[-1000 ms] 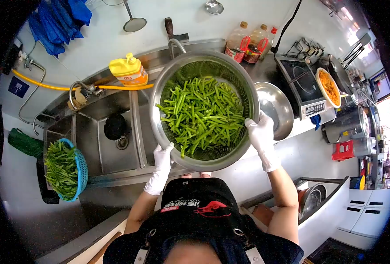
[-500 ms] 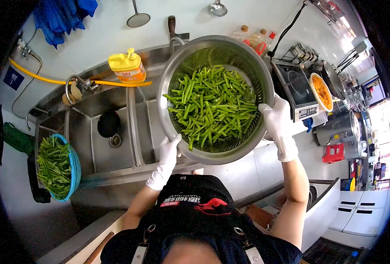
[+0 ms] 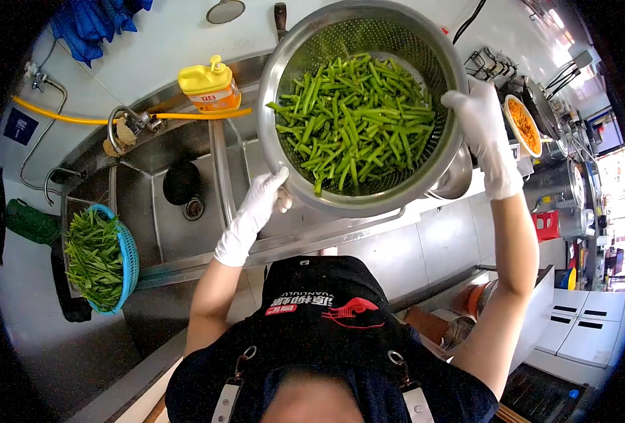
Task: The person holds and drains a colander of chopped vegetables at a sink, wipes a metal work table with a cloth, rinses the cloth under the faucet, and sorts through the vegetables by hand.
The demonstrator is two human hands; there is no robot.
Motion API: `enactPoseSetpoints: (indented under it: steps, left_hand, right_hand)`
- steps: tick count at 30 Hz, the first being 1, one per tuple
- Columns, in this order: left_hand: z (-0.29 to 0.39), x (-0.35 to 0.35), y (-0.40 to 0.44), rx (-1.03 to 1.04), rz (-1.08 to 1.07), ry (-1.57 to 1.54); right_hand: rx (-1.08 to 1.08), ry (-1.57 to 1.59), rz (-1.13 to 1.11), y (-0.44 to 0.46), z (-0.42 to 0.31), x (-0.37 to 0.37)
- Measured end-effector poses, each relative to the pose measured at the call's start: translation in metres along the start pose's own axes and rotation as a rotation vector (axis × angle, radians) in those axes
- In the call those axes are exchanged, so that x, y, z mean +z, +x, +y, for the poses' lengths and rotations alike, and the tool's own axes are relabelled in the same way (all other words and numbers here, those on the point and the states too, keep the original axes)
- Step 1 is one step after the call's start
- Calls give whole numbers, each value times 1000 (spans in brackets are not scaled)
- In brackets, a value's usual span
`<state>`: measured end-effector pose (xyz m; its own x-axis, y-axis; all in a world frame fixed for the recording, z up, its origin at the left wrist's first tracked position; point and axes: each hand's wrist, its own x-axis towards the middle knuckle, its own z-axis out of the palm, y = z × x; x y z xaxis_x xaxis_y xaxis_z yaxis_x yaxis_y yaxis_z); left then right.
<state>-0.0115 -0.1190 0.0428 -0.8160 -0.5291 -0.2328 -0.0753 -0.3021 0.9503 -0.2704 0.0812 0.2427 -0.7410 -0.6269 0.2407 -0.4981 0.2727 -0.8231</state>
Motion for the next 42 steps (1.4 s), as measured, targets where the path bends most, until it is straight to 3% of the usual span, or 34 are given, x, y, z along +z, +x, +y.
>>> enactPoseSetpoints:
  steps: [11,42]
  left_hand:
    - [20,-5,-11,-34,-74,243]
    - [26,6,-28,-4,-51,162]
  right_hand:
    - [-115,-113,21,5,-27,-11]
    - [-163,-203,-14,6,-58,-22]
